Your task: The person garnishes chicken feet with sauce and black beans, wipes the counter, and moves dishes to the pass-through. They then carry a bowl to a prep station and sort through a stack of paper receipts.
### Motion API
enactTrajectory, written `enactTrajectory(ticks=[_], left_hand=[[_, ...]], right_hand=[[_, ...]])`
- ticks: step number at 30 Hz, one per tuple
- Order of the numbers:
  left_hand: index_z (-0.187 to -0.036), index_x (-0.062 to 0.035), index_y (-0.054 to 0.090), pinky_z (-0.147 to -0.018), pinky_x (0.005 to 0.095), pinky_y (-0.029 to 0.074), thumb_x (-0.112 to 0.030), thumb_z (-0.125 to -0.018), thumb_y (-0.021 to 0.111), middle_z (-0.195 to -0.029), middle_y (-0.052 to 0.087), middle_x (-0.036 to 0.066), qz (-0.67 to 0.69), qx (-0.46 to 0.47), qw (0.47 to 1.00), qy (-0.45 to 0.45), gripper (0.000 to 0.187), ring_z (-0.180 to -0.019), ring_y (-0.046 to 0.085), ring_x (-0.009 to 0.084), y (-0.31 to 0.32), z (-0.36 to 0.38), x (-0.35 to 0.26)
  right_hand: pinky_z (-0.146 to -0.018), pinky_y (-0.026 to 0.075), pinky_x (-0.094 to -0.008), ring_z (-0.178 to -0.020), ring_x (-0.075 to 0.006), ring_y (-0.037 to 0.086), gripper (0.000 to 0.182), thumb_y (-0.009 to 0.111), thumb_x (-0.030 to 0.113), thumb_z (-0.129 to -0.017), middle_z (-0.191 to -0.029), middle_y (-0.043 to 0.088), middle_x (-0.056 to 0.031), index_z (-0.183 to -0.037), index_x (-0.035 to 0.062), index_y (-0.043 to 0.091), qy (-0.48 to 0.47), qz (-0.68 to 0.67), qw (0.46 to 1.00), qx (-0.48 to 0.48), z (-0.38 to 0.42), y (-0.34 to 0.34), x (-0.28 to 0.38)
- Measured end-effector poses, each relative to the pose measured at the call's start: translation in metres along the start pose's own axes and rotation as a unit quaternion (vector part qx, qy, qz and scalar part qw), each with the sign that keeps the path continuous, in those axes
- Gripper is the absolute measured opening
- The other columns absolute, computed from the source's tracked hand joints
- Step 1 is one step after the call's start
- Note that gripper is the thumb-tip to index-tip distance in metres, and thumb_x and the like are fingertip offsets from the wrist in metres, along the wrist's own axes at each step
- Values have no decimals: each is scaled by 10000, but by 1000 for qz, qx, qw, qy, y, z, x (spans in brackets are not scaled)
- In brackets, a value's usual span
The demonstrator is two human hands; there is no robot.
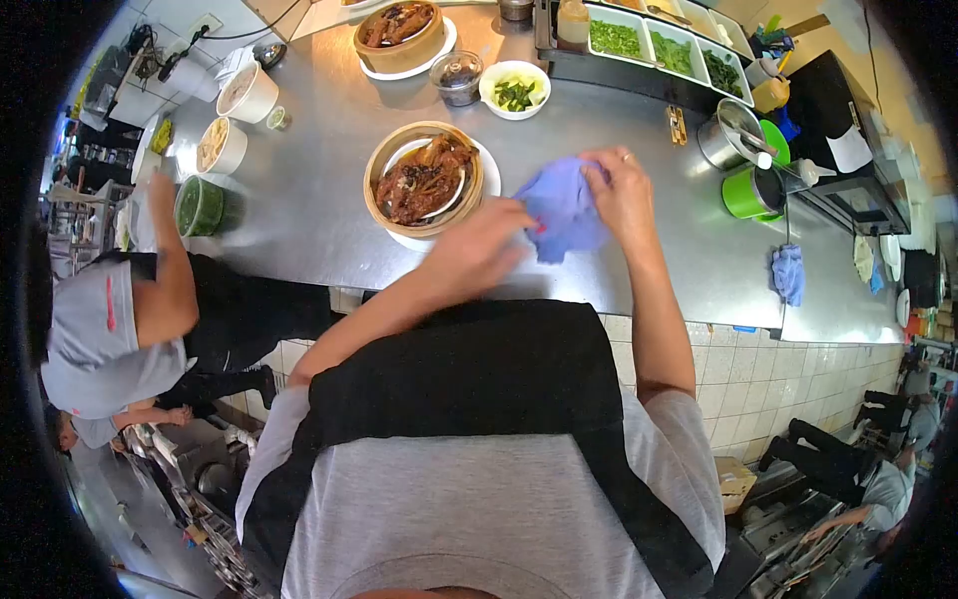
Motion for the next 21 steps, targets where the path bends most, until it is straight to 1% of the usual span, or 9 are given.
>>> enactTrajectory(ticks=[2,4,6,9,10,13,16,19,21], left_hand=[[-972,-14,567,-767,375,476,-63,-797,609,-1014,545,160,-90,-150,979,-104,186,-878,576,303,-60,32,26],[-962,-23,591,-748,326,464,-85,-839,599,-1006,539,114,-79,-291,917,-260,138,-840,567,208,-109,72,60],[-1034,-5,599,-660,295,474,-124,-859,602,-1051,508,101,-53,-339,856,-388,212,-786,563,158,-118,123,111],[-1129,-3,583,-569,275,475,-143,-862,608,-1088,478,104,117,-295,826,-465,303,-753,565,143,-102,141,142],[-1183,-9,575,-508,259,468,-168,-867,601,-1077,502,110,112,-293,827,-467,355,-690,565,126,-104,137,145],[-1160,-17,605,-507,260,471,-209,-875,583,-1089,546,117,56,-227,836,-495,344,-676,575,108,-121,113,153],[-1131,-29,632,-592,286,498,-235,-874,570,-1050,616,136,-70,-151,886,-433,336,-733,624,161,-129,92,175],[-1104,-38,646,-753,327,493,-234,-857,578,-1018,648,156,18,-133,837,-531,323,-884,639,257,-126,87,165],[-1095,-34,647,-828,340,464,-230,-851,580,-1013,650,171,-11,-152,863,-481,320,-955,618,300,-126,87,172]], right_hand=[[-736,490,-379,-806,-299,622,141,647,140,-794,-932,638,-111,-917,84,690,-65,17,997,-23,-12,1,15],[-748,489,-370,-830,-291,621,118,649,130,-791,-936,638,-104,-885,72,690,-104,26,993,-45,-21,7,28],[-763,486,-348,-868,-271,618,99,649,115,-790,-939,640,-98,-858,53,685,-119,30,991,-61,-29,18,40],[-759,492,-379,-872,-291,614,104,638,151,-797,-941,643,-101,-853,75,682,-145,-7,989,-34,-47,44,59],[-756,492,-381,-875,-291,612,107,632,156,-801,-932,643,-100,-858,77,676,-153,-7,988,-31,-53,55,65],[-747,493,-387,-875,-292,608,119,615,170,-808,-908,639,-96,-876,85,663,-186,4,982,-16,-69,86,83],[-745,491,-385,-863,-293,606,124,615,169,-804,-898,630,-92,-884,85,659,-224,26,974,17,-84,112,101],[-760,485,-369,-860,-284,603,106,635,144,-792,-907,623,-90,-860,68,665,-243,16,967,75,-94,133,103],[-764,482,-364,-864,-277,603,97,643,132,-784,-903,621,-88,-851,65,667,-259,-4,958,122,-97,144,102]])
Point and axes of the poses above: each hand's wrist, its own z-axis away from the middle knuckle, its own y-axis out of the palm, x = y × z, the point moved 8 cm from there along -z, towards the middle knuckle
